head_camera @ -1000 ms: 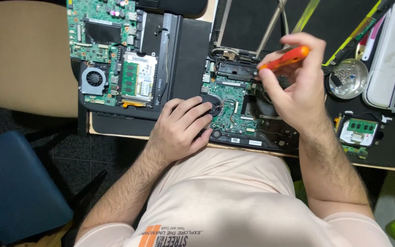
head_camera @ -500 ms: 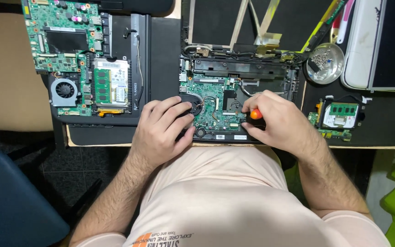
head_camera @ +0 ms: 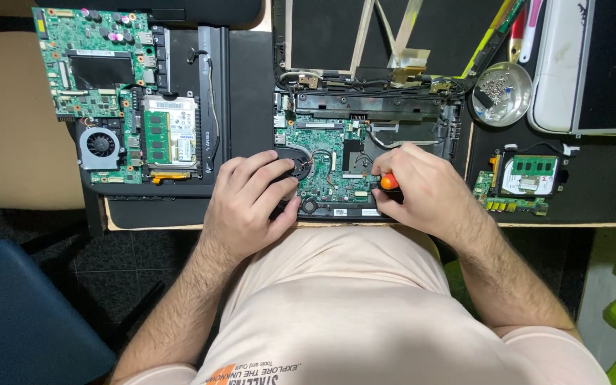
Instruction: Removing internal components and the motherboard from a laptop using a screwdriver.
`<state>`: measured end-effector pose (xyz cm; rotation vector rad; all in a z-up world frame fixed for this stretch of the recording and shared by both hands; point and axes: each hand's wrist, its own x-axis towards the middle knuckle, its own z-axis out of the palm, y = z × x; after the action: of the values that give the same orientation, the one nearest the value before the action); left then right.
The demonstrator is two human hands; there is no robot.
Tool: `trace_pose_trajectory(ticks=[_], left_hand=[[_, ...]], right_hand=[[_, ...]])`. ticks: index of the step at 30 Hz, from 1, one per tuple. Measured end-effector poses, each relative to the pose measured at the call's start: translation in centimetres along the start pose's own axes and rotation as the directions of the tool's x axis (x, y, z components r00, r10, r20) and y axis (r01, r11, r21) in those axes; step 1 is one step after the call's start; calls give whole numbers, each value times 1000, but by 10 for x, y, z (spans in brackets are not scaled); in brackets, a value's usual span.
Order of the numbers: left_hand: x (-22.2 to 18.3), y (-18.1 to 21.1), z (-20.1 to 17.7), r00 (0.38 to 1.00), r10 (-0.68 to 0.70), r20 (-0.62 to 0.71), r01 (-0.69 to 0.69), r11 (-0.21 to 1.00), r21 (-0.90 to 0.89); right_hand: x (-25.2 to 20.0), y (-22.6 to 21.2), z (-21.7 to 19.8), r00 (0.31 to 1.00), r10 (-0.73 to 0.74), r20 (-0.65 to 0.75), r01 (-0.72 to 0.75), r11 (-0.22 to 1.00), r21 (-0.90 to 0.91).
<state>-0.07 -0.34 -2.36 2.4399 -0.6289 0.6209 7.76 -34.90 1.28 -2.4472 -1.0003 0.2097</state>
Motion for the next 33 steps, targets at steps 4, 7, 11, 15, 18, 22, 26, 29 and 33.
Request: trace_pose_trajectory(ticks=[4, 7, 11, 15, 18, 22, 26, 29, 33], left_hand=[[0, 0, 0, 1000, -7, -7, 7, 1000, -9], [-1, 0, 1, 1000, -9, -8, 9, 999, -33], [-2, 1, 0, 1000, -27, -8, 26, 998, -60], [-3, 1, 1, 999, -39, -12, 37, 996, -85], [-2, 4, 1, 999, -49, -13, 48, 996, -75], [-3, 7, 4, 997, -74, 27, 76, 995, -63], [2, 16, 4, 991, -107, 84, 112, 992, -55], [7, 25, 1, 984, -136, 117, 145, 987, -67], [1, 27, 2, 970, -181, 164, 202, 972, -121]], right_hand=[[0, 2, 5, 997, -16, -78, 20, 998, 54], [-5, 7, 11, 982, -31, -187, 58, 988, 144], [-11, 8, 14, 965, 53, -258, 57, 915, 400], [-18, 15, 21, 956, 233, -178, -36, 695, 718], [-22, 23, 22, 950, 291, -118, -76, 577, 813], [-23, 23, 14, 932, 348, -96, -119, 548, 828], [-24, 30, 4, 931, 350, -106, -107, 536, 837], [-24, 34, 1, 935, 343, -88, -121, 544, 830], [-22, 34, -1, 947, 320, -37, -171, 596, 784]])
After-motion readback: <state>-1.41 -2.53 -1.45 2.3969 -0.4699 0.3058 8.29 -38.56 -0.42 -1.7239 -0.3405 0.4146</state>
